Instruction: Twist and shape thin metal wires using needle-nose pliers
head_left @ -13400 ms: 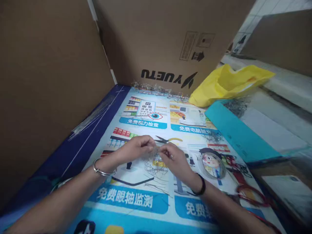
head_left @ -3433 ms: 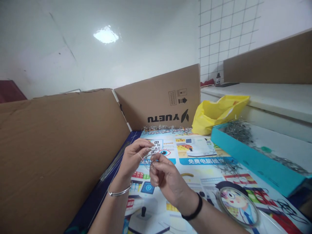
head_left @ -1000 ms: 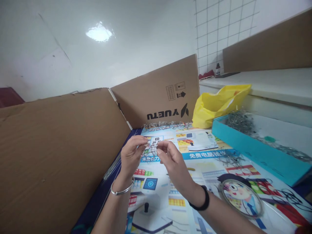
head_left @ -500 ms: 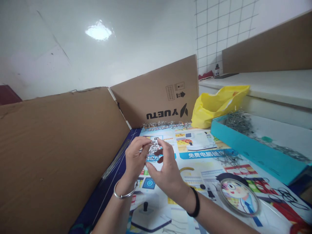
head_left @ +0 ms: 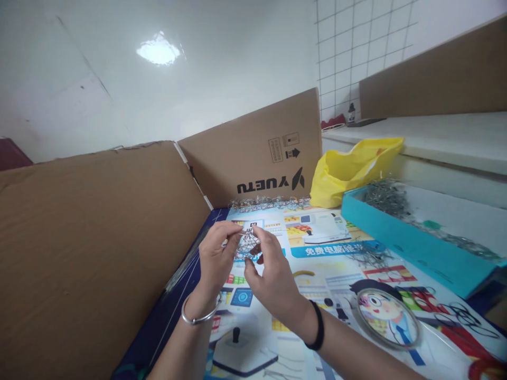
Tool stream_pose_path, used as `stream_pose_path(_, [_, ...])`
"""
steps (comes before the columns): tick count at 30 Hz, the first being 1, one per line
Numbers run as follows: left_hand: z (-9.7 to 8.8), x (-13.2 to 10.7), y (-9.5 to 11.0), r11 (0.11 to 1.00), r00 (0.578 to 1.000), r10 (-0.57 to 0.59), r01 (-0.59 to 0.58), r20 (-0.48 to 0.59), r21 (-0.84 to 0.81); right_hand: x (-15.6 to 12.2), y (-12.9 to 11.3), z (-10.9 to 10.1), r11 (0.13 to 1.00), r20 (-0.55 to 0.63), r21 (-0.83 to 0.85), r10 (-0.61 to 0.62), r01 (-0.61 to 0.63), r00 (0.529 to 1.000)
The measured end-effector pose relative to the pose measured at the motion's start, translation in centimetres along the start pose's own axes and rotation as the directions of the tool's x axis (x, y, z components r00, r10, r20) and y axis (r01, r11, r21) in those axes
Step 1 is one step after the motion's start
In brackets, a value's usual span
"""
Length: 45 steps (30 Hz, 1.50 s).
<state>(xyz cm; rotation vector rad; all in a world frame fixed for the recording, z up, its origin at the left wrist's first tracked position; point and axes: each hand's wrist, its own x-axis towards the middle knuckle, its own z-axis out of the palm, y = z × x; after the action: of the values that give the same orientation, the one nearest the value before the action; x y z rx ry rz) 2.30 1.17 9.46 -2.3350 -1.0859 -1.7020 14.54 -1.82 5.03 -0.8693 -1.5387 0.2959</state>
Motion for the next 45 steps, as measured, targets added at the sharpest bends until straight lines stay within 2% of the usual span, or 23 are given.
stream_pose_path(7, [-0.4, 0.2, -0.4, 0.988, 0.989, -0.135, 0.14, 0.066, -0.073, 0.2, 0.5, -0.1, 0.995, 0.042, 0.088, 0.053, -0.056, 0.998])
stream_pose_path(13, [-0.6, 0.5, -0.4, 0.974, 0.966, -0.2, 0.214, 0.165, -0.072, 0.7, 0.7, 0.0, 0.924, 0.143, 0.281, 0.227, -0.26, 0.963])
stream_pose_path(17, [-0.3, 0.4, -0.8, 0.969, 0.947, -0.233, 0.246, 0.221, -0.036, 0.8, 1.1, 0.0, 0.893, 0.181, 0.273, 0.319, -0.359, 0.93])
stream_pose_path(20, [0.0, 0.3, -1.3, 0.962, 0.92, -0.264, 0.274, 0.29, 0.005, 0.8, 1.9, 0.0, 0.87, 0.206, 0.206, 0.409, -0.448, 0.889])
stream_pose_path(23, [0.0, 0.3, -1.7, 0.948, 0.874, -0.312, 0.311, 0.373, 0.066, 0.7, 3.1, -0.1, 0.813, 0.252, 0.173, 0.509, -0.556, 0.823])
stream_pose_path(27, [-0.1, -0.1, -2.4, 0.936, 0.836, -0.35, 0.327, 0.422, 0.128, 0.6, 3.9, -0.1, 0.66, 0.421, 0.246, 0.586, -0.71, 0.692])
stream_pose_path(29, [-0.3, -0.4, -2.7, 0.932, 0.821, -0.363, 0.319, 0.44, 0.173, 0.4, 4.0, -0.1, 0.597, 0.481, 0.278, 0.591, -0.752, 0.647])
stream_pose_path(36, [-0.5, -1.1, -2.8, 0.911, 0.758, -0.404, 0.282, 0.511, 0.301, -1.1, 4.2, 0.8, 0.494, 0.51, 0.312, 0.634, -0.811, 0.582])
stream_pose_path(42, [-0.4, -0.9, -2.4, 0.893, 0.735, -0.426, 0.249, 0.527, 0.374, -2.2, 4.4, 1.2, 0.453, 0.512, 0.355, 0.638, -0.818, 0.575])
stream_pose_path(45, [-0.5, -0.9, -2.6, 0.904, 0.726, -0.413, 0.256, 0.549, 0.342, -2.4, 4.4, 0.9, 0.437, 0.548, 0.358, 0.617, -0.825, 0.565])
